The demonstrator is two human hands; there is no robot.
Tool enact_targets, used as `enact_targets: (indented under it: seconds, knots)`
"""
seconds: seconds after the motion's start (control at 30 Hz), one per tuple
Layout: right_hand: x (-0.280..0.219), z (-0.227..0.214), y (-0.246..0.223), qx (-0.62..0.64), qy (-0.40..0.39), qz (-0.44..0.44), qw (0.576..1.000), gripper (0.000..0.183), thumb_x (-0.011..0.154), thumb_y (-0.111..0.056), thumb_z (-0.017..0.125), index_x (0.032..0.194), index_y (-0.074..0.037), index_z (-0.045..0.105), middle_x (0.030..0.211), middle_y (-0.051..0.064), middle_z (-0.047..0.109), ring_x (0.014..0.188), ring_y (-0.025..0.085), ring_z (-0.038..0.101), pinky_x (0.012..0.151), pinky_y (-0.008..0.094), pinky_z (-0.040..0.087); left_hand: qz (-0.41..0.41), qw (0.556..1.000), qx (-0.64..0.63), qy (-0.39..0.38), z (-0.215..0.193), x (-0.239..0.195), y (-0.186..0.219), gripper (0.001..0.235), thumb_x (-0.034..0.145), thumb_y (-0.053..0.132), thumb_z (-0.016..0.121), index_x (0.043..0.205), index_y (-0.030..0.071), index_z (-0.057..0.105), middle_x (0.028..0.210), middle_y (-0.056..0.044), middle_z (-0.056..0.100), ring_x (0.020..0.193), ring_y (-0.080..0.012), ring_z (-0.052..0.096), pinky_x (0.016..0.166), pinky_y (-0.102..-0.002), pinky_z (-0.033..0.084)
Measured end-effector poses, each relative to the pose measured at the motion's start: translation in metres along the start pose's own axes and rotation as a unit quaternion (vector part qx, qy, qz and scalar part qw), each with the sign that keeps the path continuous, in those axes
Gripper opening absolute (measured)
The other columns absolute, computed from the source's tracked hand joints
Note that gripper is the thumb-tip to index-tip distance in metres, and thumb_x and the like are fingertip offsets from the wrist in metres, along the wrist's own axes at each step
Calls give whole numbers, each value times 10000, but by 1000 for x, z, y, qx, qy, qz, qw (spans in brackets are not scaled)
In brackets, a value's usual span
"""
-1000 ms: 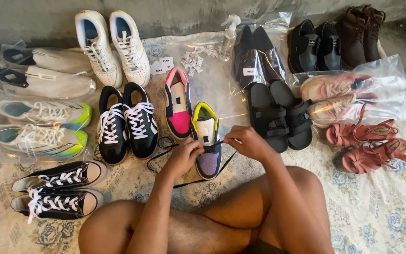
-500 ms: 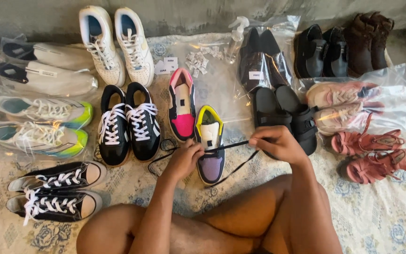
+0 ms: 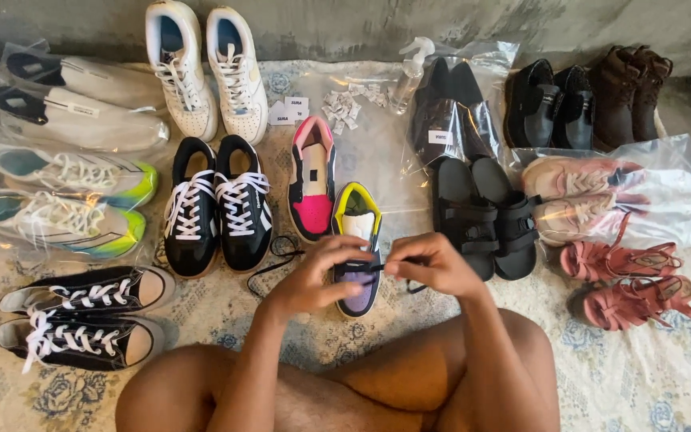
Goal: The person sits on a rug surrounded by various shoes and laces a multi-colored sneaker. They thread the laces through the eyelets, pull them tight, and tie a knot.
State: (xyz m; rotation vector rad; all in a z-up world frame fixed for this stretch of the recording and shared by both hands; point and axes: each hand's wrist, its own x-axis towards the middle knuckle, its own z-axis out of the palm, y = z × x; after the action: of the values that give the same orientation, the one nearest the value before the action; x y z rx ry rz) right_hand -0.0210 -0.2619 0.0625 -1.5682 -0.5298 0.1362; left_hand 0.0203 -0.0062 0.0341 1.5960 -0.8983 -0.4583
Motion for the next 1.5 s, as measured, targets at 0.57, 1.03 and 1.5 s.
enact_targets:
  seconds: [0.57, 1.03, 1.5]
  knots:
    - [6, 3, 18, 51, -27, 73, 996, 139, 950, 38, 679, 848, 47, 774, 701, 118, 689, 670, 156, 552, 652, 319, 468, -105, 992, -68, -18, -27, -29, 34, 281, 1059, 168, 608, 855, 30, 742, 740, -37, 565, 777, -178, 533, 813, -408, 477]
    - [-9, -24, 26, 17, -16, 160, 987, 201, 973, -11, 647, 830, 30, 783, 608, 82, 649, 583, 100, 445, 583, 282, 391, -306, 947, 101, 10, -54, -57, 7, 272, 990, 181, 624, 833, 68, 815, 915, -173, 758, 940, -398, 695, 926, -508, 508]
    - [10, 23, 57, -18, -70, 125, 990, 177, 959, 0, 622, 980, 24, 796, 712, 170, 739, 631, 222, 626, 680, 349, 494, -198, 973, 78, 86, -8, -46, 8, 585, 962, 191, 689, 1515, 101, 522, 1414, -204, 507, 1377, -484, 431, 1161, -581, 356]
